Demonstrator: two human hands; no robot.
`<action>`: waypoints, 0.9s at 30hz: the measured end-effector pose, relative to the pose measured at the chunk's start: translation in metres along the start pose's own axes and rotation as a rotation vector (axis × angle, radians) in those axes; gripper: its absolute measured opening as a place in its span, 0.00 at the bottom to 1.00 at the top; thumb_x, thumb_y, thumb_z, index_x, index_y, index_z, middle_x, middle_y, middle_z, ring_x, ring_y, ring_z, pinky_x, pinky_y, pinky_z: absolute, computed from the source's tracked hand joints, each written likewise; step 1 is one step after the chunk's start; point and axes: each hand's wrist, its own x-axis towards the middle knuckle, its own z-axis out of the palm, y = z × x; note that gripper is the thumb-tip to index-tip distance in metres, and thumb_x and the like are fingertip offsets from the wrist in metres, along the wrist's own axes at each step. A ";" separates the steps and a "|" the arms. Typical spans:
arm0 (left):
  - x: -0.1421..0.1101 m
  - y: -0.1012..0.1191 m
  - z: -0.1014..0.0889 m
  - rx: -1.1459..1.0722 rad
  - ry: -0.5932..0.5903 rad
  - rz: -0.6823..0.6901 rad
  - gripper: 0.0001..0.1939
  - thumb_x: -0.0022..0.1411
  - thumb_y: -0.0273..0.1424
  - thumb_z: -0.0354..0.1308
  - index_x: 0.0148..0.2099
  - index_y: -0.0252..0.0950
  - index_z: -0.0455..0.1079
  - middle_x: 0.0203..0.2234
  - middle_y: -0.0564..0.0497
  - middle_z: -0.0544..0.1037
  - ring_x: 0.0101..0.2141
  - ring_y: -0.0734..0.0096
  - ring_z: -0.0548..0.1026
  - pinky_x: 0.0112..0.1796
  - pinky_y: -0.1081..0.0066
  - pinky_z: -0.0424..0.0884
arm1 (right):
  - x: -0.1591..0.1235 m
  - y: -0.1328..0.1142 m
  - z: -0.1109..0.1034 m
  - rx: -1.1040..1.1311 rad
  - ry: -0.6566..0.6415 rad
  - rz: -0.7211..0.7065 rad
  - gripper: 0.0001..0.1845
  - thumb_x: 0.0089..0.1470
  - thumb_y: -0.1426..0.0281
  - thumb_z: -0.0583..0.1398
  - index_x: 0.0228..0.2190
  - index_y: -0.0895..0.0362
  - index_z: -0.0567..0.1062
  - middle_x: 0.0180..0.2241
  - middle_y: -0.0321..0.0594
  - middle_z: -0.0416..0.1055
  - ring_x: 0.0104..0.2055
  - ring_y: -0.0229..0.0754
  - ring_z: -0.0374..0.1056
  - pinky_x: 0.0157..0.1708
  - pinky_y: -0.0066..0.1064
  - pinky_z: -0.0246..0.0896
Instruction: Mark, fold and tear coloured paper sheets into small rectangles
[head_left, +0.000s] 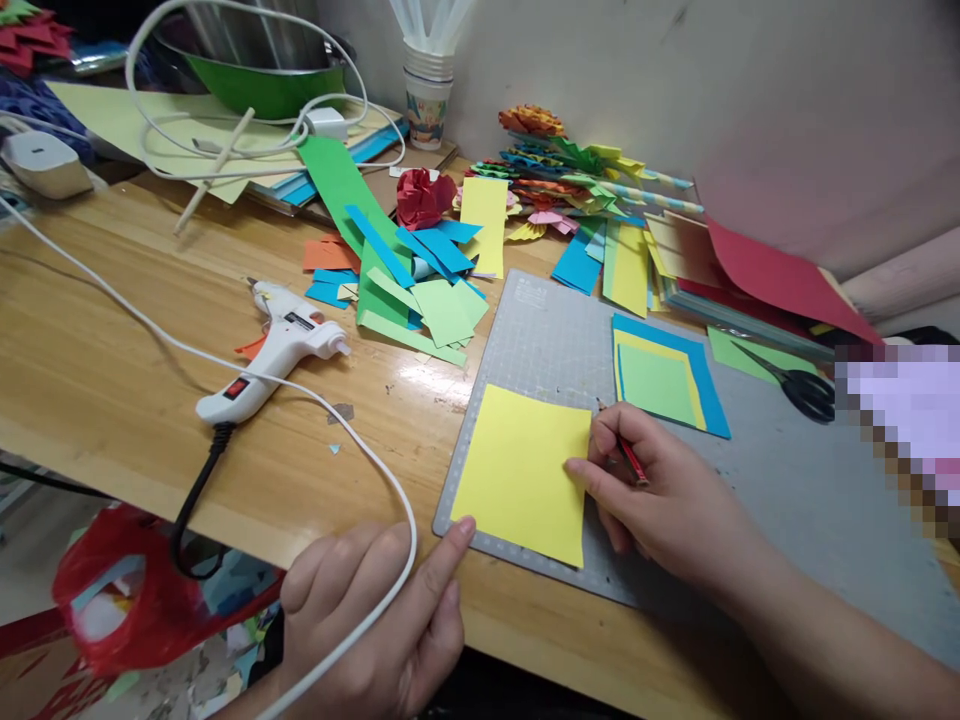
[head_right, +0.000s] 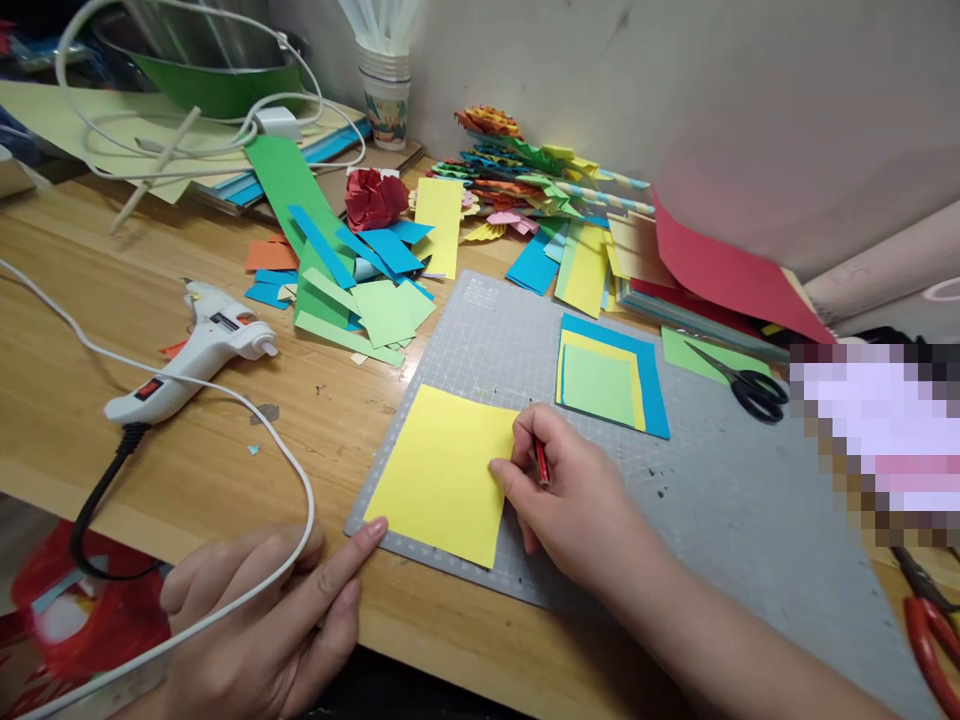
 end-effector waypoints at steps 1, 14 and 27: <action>0.000 0.000 -0.001 0.004 -0.008 0.009 0.18 0.57 0.27 0.55 0.51 0.38 0.72 0.28 0.51 0.72 0.27 0.70 0.68 0.27 0.65 0.57 | 0.000 -0.001 0.000 -0.011 0.007 -0.006 0.14 0.53 0.67 0.58 0.27 0.51 0.55 0.12 0.22 0.55 0.09 0.31 0.54 0.11 0.25 0.43; 0.003 0.000 -0.002 -0.006 -0.039 0.015 0.19 0.57 0.26 0.56 0.52 0.37 0.72 0.28 0.51 0.72 0.25 0.72 0.66 0.25 0.67 0.57 | -0.001 0.003 0.003 -0.340 0.103 -0.222 0.11 0.55 0.69 0.55 0.27 0.51 0.55 0.19 0.29 0.58 0.18 0.35 0.56 0.19 0.28 0.49; 0.010 0.002 -0.006 -0.006 -0.066 0.026 0.17 0.57 0.26 0.56 0.50 0.37 0.73 0.26 0.51 0.70 0.26 0.69 0.65 0.27 0.65 0.57 | -0.004 0.014 0.002 -0.655 0.165 -0.483 0.20 0.46 0.57 0.66 0.27 0.52 0.60 0.23 0.34 0.65 0.22 0.38 0.58 0.22 0.29 0.49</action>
